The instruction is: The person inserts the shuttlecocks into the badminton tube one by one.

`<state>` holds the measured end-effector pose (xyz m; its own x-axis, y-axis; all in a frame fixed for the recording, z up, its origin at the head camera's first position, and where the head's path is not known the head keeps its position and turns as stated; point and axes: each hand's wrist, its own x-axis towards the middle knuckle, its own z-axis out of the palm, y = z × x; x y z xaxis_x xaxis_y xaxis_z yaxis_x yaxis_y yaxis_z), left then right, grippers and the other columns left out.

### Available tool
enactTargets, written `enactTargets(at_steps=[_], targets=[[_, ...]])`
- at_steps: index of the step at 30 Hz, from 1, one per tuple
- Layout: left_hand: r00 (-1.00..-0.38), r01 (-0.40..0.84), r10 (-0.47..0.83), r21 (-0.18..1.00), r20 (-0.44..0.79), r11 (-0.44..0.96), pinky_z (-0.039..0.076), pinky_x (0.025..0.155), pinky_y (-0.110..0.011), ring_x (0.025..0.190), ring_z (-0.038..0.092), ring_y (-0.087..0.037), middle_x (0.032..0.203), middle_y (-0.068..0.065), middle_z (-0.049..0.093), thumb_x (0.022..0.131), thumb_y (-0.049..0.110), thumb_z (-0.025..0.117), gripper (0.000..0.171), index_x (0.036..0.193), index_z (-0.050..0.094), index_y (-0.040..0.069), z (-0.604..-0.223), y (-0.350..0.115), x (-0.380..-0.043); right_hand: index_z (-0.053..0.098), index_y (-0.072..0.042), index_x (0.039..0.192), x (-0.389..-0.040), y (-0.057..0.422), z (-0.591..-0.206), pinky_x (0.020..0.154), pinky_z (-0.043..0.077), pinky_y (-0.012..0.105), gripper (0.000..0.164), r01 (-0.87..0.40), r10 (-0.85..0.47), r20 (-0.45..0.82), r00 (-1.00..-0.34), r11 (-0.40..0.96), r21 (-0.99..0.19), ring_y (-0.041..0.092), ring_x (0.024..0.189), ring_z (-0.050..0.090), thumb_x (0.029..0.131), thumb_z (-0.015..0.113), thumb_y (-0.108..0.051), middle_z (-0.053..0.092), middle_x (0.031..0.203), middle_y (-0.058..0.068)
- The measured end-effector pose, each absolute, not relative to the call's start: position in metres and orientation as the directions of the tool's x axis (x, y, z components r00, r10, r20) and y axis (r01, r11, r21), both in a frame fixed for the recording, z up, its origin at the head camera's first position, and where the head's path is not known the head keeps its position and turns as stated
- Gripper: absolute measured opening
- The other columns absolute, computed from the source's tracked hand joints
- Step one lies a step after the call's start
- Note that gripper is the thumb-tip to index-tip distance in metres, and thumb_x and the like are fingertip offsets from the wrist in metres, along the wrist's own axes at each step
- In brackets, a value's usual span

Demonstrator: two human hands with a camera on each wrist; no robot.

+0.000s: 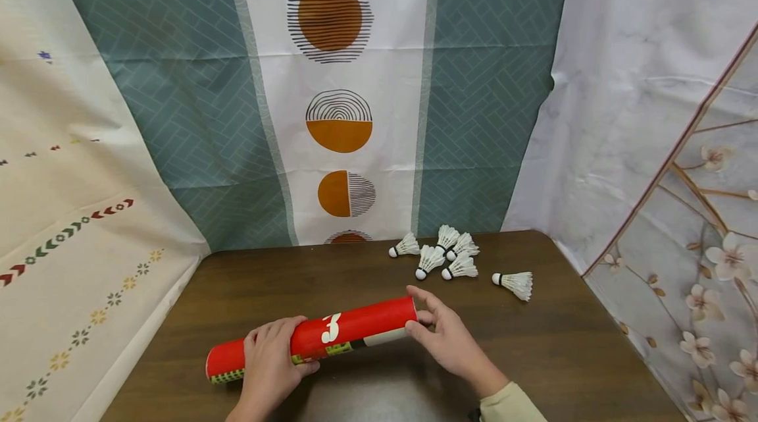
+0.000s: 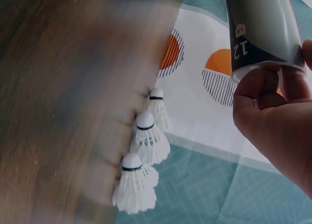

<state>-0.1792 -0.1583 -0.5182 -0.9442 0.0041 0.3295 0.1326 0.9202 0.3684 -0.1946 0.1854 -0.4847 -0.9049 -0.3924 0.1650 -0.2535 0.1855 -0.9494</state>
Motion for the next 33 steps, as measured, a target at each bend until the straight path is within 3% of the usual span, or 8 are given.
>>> enactTargets(at_steps=[6, 12, 14, 17, 19, 22, 25, 33], targets=[[-0.946, 0.117, -0.008, 0.364, 0.323, 0.924, 0.038, 0.107, -0.071, 0.12, 0.06, -0.035, 0.128, -0.009, 0.074, 0.054, 0.033, 0.108, 0.087, 0.13, 0.068, 0.018, -0.517, -0.162, -0.178, 0.044, -0.007, 0.159, -0.196, 0.207, -0.481, 0.089, 0.058, 0.022, 0.06, -0.276, -0.242, 0.212, -0.947, 0.276, -0.921, 0.006, 0.105, 0.074, 0.105, 0.069, -0.018, 0.08, 0.116, 0.014], [-0.946, 0.117, -0.008, 0.364, 0.325, 0.924, 0.038, 0.107, -0.07, 0.119, 0.06, -0.036, 0.127, -0.009, 0.074, 0.054, 0.032, 0.108, 0.086, 0.13, 0.068, 0.018, -0.516, -0.164, -0.177, 0.057, -0.003, 0.147, -0.209, 0.262, -0.479, 0.082, 0.055, 0.018, 0.045, -0.148, 0.053, 0.201, -0.978, 0.501, -0.853, -0.01, 0.098, 0.064, 0.109, 0.065, -0.025, 0.073, 0.13, 0.022], [-0.945, 0.118, -0.008, 0.363, 0.326, 0.924, 0.038, 0.106, -0.07, 0.119, 0.06, -0.036, 0.127, -0.01, 0.074, 0.054, 0.032, 0.108, 0.086, 0.129, 0.068, 0.018, -0.516, -0.165, -0.177, 0.059, -0.002, 0.146, -0.216, 0.286, -0.482, 0.074, 0.054, 0.021, 0.045, -0.076, 0.13, 0.188, -0.974, 0.593, -0.802, -0.005, 0.097, 0.064, 0.109, 0.063, -0.028, 0.069, 0.136, 0.026], [-0.946, 0.117, -0.008, 0.363, 0.324, 0.924, 0.038, 0.106, -0.07, 0.119, 0.06, -0.035, 0.127, -0.009, 0.074, 0.054, 0.032, 0.108, 0.086, 0.129, 0.068, 0.019, -0.515, -0.165, -0.177, 0.057, 0.0, 0.149, -0.226, 0.319, -0.492, 0.071, 0.053, 0.031, 0.048, 0.024, 0.211, 0.162, -0.964, 0.675, -0.737, 0.019, 0.099, 0.069, 0.109, 0.061, -0.028, 0.061, 0.143, 0.032], [-0.947, 0.115, -0.009, 0.365, 0.321, 0.924, 0.038, 0.106, -0.07, 0.119, 0.06, -0.036, 0.127, -0.01, 0.074, 0.054, 0.032, 0.108, 0.086, 0.129, 0.068, 0.019, -0.515, -0.165, -0.176, 0.053, 0.002, 0.152, -0.231, 0.338, -0.498, 0.078, 0.056, 0.044, 0.051, 0.071, 0.222, 0.116, -0.968, 0.689, -0.721, 0.044, 0.11, 0.067, 0.11, 0.056, -0.029, 0.052, 0.15, 0.037], [-0.948, 0.112, -0.011, 0.365, 0.317, 0.924, 0.038, 0.106, -0.07, 0.119, 0.059, -0.036, 0.127, -0.01, 0.074, 0.054, 0.032, 0.108, 0.086, 0.129, 0.068, 0.018, -0.514, -0.165, -0.176, 0.048, 0.002, 0.155, -0.234, 0.356, -0.506, 0.095, 0.054, 0.06, 0.058, 0.135, 0.198, 0.006, -0.98, 0.69, -0.711, 0.059, 0.132, 0.054, 0.113, 0.048, -0.038, 0.041, 0.159, 0.04], [-0.947, 0.113, -0.01, 0.362, 0.32, 0.925, 0.038, 0.106, -0.07, 0.119, 0.06, -0.036, 0.127, -0.01, 0.074, 0.054, 0.032, 0.108, 0.086, 0.129, 0.068, 0.019, -0.514, -0.166, -0.176, 0.048, 0.004, 0.155, -0.235, 0.363, -0.511, 0.104, 0.049, 0.068, 0.061, 0.133, 0.146, -0.041, -0.988, 0.706, -0.696, 0.061, 0.14, 0.048, 0.115, 0.043, -0.042, 0.04, 0.16, 0.041], [-0.944, 0.121, -0.003, 0.354, 0.331, 0.928, 0.038, 0.106, -0.07, 0.118, 0.06, -0.036, 0.126, -0.01, 0.074, 0.053, 0.032, 0.108, 0.087, 0.129, 0.068, 0.018, -0.514, -0.166, -0.176, 0.056, 0.008, 0.148, -0.236, 0.361, -0.513, 0.098, 0.055, 0.06, 0.052, 0.067, 0.113, 0.023, -0.993, 0.729, -0.682, 0.054, 0.128, 0.061, 0.115, 0.045, -0.032, 0.06, 0.144, 0.038]])
